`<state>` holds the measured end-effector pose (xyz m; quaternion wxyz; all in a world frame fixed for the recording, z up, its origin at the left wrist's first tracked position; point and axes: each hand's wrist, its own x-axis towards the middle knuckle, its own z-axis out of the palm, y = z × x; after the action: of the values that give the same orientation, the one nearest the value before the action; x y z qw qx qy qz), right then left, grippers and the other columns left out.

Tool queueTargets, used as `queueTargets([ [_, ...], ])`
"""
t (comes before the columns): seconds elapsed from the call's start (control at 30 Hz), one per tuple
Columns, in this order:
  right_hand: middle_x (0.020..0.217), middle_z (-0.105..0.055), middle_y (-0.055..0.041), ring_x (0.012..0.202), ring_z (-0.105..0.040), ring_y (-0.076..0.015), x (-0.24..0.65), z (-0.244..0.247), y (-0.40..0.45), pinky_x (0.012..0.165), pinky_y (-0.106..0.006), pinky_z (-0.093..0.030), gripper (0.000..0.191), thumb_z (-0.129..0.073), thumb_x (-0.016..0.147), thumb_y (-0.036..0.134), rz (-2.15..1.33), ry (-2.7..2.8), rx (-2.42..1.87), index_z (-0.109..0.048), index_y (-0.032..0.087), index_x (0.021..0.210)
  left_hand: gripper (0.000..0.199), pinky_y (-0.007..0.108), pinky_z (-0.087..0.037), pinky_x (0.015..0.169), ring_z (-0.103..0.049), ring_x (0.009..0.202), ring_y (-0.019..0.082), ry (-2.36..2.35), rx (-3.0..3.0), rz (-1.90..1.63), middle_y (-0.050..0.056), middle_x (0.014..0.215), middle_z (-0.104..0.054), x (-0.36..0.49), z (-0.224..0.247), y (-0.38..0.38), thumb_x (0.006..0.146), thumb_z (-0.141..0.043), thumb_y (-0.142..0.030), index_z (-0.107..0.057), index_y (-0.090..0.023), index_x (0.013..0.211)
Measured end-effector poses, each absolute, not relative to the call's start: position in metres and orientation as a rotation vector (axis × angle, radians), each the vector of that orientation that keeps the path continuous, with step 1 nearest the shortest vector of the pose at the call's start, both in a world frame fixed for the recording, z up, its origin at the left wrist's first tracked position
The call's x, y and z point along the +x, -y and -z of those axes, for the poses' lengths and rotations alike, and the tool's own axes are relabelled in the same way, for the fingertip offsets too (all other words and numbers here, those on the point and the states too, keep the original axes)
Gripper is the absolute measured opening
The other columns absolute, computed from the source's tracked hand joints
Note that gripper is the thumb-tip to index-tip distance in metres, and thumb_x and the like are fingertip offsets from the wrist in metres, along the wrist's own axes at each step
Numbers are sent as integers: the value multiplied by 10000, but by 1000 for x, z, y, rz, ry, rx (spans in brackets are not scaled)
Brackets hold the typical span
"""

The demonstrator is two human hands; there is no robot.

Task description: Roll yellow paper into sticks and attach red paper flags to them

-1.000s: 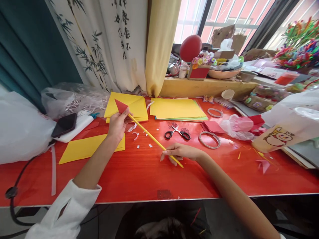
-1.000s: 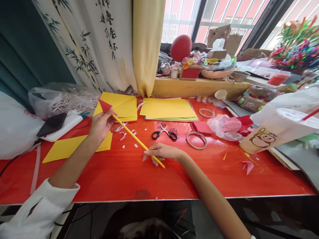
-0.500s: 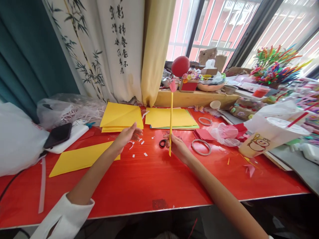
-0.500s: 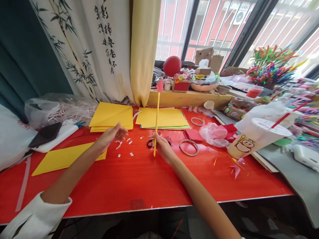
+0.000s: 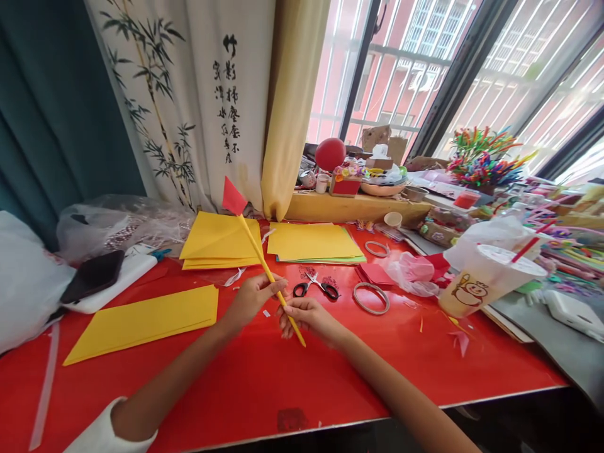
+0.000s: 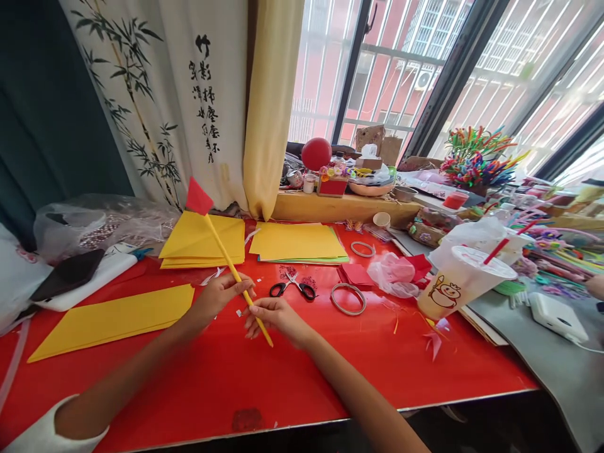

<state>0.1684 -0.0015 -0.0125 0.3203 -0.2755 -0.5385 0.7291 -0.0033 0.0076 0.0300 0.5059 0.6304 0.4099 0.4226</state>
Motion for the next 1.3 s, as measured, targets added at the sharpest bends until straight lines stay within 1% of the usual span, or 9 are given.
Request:
queueTargets([
  [0.1, 726, -665, -58, 618, -652, -136, 165, 9, 7, 606, -263, -495, 391, -639, 750, 473, -1950, 1437, -729, -635, 109, 893, 337, 275, -460, 699, -604, 708, 157, -974, 1485, -990, 46, 771, -670, -1, -32, -4, 778, -567, -492, -634, -167, 843],
  [0.2, 705, -663, -54, 601, -651, -142, 162, 9, 11, 594, -275, -501, 389, -651, 732, 485, -1928, 1428, -741, -622, 115, 846, 386, 279, -458, 656, -615, 701, 173, -960, 1471, -952, 62, 744, -673, -1, -29, -7, 778, -548, -520, -642, -154, 859],
  [0.37, 692, -656, -22, 575, -631, -111, 157, 12, 11, 574, -246, -492, 366, -641, 735, 496, -1810, 1388, -778, -594, 143, 818, 346, 262, -442, 673, -600, 695, 159, -975, 1496, -931, 41, 727, -665, -3, -23, -13, 743, -603, -491, -664, -152, 779],
  [0.47, 688, -658, -25, 572, -632, -117, 156, 13, 10, 575, -256, -498, 364, -650, 724, 496, -1781, 1392, -797, -589, 143, 786, 329, 259, -429, 669, -577, 662, 150, -995, 1513, -931, 18, 671, -640, -3, -22, -12, 748, -597, -477, -670, -157, 727],
  [0.67, 672, -656, -27, 551, -631, -132, 156, 12, 12, 583, -291, -509, 396, -638, 717, 525, -1749, 1407, -810, -590, 145, 817, 320, 259, -431, 689, -579, 701, 158, -1015, 1515, -956, 8, 689, -632, -1, -20, -10, 766, -570, -481, -663, -176, 742],
  [0.8, 667, -647, -14, 537, -623, -126, 155, 13, 10, 555, -276, -498, 390, -632, 719, 532, -1676, 1404, -815, -574, 156, 804, 347, 240, -421, 601, -539, 610, 130, -987, 1512, -959, -12, 643, -591, 3, -15, -9, 739, -591, -515, -643, -173, 762],
  [0.93, 650, -639, -12, 519, -618, -128, 153, 14, 10, 534, -275, -493, 391, -631, 717, 537, -1636, 1427, -819, -571, 153, 769, 360, 233, -387, 550, -506, 559, 121, -1032, 1530, -992, -22, 582, -536, 3, -10, -7, 748, -582, -517, -625, -160, 720],
  [1.2, 639, -641, -11, 512, -617, -125, 152, 14, 11, 542, -278, -501, 394, -648, 699, 532, -1642, 1432, -852, -578, 148, 751, 327, 238, -379, 577, -496, 589, 127, -1073, 1566, -993, -17, 588, -536, 2, -9, -7, 768, -566, -473, -638, -156, 729],
  [1.3, 652, -648, -16, 528, -625, -128, 152, 12, 12, 560, -282, -506, 389, -654, 700, 520, -1659, 1427, -860, -578, 145, 769, 313, 233, -371, 583, -487, 593, 120, -1078, 1562, -1002, -18, 597, -538, 3, -10, -5, 765, -573, -455, -623, -155, 693],
])
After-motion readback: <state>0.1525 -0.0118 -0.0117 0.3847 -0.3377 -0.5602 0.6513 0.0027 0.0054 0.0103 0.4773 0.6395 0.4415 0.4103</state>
